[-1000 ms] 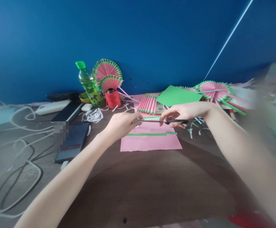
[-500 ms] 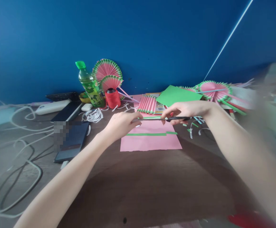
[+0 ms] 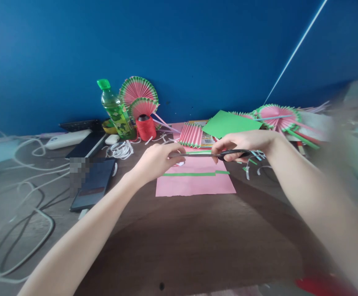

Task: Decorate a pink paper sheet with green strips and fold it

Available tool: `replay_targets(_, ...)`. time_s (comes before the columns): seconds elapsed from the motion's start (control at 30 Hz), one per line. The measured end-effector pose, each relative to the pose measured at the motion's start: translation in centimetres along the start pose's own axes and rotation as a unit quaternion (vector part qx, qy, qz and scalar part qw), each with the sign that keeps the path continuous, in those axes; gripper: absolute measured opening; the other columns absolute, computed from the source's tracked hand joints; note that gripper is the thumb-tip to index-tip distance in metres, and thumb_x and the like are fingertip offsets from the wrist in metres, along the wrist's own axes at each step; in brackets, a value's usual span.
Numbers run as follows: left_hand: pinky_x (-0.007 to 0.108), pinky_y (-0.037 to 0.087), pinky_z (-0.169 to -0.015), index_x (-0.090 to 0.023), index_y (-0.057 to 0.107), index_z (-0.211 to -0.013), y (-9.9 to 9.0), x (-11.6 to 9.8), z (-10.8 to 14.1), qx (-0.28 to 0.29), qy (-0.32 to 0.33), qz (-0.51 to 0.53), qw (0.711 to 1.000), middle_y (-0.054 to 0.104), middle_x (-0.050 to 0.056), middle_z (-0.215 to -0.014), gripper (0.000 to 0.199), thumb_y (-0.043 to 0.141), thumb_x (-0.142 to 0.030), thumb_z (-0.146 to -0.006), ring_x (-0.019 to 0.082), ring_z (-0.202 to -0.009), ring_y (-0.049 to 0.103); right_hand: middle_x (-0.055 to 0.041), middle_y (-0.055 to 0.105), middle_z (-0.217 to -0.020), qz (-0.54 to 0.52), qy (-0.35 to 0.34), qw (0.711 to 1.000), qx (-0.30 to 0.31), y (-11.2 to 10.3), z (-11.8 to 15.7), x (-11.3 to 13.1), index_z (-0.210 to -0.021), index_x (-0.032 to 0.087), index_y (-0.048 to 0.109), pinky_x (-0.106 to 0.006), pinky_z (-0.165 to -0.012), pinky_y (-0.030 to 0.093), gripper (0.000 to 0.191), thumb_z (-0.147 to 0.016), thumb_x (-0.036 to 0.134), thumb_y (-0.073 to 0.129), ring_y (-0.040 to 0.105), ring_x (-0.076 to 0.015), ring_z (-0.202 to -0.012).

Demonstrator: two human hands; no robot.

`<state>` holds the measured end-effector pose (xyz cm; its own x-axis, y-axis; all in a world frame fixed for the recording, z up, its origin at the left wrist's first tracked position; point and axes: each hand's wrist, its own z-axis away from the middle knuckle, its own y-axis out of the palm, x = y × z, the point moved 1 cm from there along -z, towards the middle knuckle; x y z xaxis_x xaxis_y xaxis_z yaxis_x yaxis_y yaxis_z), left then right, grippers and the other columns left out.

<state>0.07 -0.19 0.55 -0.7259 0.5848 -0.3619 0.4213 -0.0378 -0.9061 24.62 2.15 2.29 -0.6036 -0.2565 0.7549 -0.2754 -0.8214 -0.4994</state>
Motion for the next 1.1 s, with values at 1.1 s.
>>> replay_targets(1.1, 0.024, 0.043, -0.075, -0.026, 0.067, -0.097, -1.4, 0.3, 0.3, -0.024, -0.012, -0.027, 0.999, 0.07, -0.001, -0.092, 0.025, 0.056, -0.037, -0.077, 0.016, -0.08, 0.063, 0.0061, 0.047, -0.055, -0.023, -0.012, 0.999, 0.025, 0.2, 0.1, 0.5, -0.091, 0.016, 0.052, -0.019, -0.042, 0.033, 0.047, -0.069, 0.057, 0.06, 0.044, -0.0048, -0.041)
